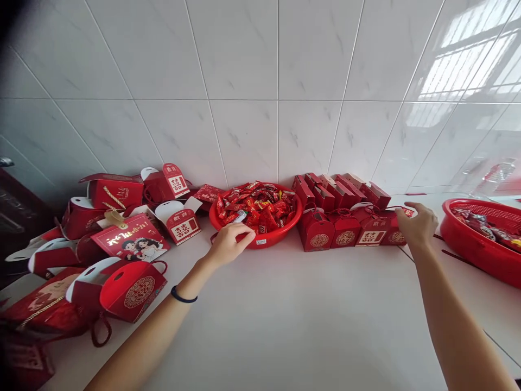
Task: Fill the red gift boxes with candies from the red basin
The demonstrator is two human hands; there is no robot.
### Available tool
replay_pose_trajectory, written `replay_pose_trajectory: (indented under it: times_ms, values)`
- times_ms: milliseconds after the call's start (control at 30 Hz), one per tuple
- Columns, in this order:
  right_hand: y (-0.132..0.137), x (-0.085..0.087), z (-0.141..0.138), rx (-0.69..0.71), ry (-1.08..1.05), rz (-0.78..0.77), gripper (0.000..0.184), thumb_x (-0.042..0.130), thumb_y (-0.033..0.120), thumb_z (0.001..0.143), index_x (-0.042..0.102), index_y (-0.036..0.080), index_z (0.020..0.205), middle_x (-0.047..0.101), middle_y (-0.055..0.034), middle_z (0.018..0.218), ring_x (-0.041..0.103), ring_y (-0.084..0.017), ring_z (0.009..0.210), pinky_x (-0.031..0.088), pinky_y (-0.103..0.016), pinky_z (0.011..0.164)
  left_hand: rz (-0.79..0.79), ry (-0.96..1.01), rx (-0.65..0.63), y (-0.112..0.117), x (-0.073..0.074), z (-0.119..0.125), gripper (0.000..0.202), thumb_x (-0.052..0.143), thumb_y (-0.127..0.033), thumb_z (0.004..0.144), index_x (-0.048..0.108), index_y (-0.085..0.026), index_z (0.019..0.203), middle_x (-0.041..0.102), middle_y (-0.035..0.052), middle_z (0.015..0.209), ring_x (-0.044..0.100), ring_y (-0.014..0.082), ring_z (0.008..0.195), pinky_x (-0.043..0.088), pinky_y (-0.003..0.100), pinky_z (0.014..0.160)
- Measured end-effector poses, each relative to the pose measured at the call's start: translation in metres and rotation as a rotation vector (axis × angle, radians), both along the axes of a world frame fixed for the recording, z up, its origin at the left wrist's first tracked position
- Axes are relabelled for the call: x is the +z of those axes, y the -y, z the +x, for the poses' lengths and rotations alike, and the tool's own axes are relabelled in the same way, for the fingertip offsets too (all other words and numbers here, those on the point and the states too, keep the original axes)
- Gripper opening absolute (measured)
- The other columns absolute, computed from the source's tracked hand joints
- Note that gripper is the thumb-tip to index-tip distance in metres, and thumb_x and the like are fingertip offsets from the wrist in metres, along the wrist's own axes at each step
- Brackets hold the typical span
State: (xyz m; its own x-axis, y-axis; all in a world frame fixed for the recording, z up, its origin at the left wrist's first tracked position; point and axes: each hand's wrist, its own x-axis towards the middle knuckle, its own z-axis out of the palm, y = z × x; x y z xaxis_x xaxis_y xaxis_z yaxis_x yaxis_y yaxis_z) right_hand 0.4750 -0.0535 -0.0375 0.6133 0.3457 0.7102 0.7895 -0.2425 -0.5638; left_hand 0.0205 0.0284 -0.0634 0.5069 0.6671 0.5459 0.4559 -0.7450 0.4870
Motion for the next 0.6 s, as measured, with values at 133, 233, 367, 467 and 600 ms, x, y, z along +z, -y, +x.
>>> replay_pose_trajectory:
  times_ms: [133,233,367,467,600]
  values:
    - [0.004,0.018,-0.064,0.17,-0.271,0.12,0.017,0.068,0.022,0.077,0.077,0.015,0.091,0.075,-0.0153,0.094,0.066,-0.025,0.081,0.05,-0.042,0.081,0.007,-0.013,0.013,0.0,-0.001,0.0,0.022,0.057,-0.023,0.091,0.071,-0.02,0.075,0.078,0.0031,0.083,0.071,0.0211,0.081,0.054,0.036,0.085]
    - [0.015,0.018,-0.128,0.542,-0.246,0.238,0.015,0.068,0.028,0.08,0.075,0.018,0.088,0.076,-0.0102,0.089,0.07,-0.022,0.081,0.055,-0.036,0.078,-0.005,-0.023,0.024,0.002,0.001,-0.001,0.022,0.057,-0.023,0.091,0.072,-0.02,0.076,0.078,0.0028,0.084,0.071,0.0213,0.082,0.054,0.037,0.089]
    - [0.03,-0.003,-0.204,0.935,-0.079,0.051,0.015,0.064,0.032,0.09,0.074,0.021,0.09,0.077,-0.0067,0.088,0.071,-0.02,0.08,0.056,-0.032,0.072,-0.045,-0.019,0.022,0.005,0.002,-0.001,0.022,0.058,-0.026,0.092,0.072,-0.02,0.076,0.078,0.0037,0.084,0.072,0.0218,0.083,0.054,0.038,0.09]
    - [0.035,-0.026,-0.241,1.154,0.042,-0.041,0.014,0.059,0.025,0.095,0.073,0.021,0.091,0.076,-0.0067,0.085,0.069,-0.02,0.078,0.056,-0.031,0.071,-0.101,0.028,-0.018,0.005,0.003,-0.002,0.022,0.057,-0.027,0.091,0.073,-0.02,0.078,0.078,0.0047,0.086,0.072,0.0216,0.084,0.055,0.037,0.088]
    - [0.033,-0.052,-0.259,1.285,0.091,-0.113,0.016,0.056,0.017,0.095,0.071,0.022,0.089,0.075,-0.0053,0.08,0.068,-0.019,0.073,0.055,-0.03,0.068,-0.21,0.234,-0.034,-0.011,0.011,-0.016,0.021,0.059,-0.034,0.088,0.073,-0.018,0.089,0.077,0.0079,0.1,0.072,0.0229,0.096,0.057,0.035,0.09]
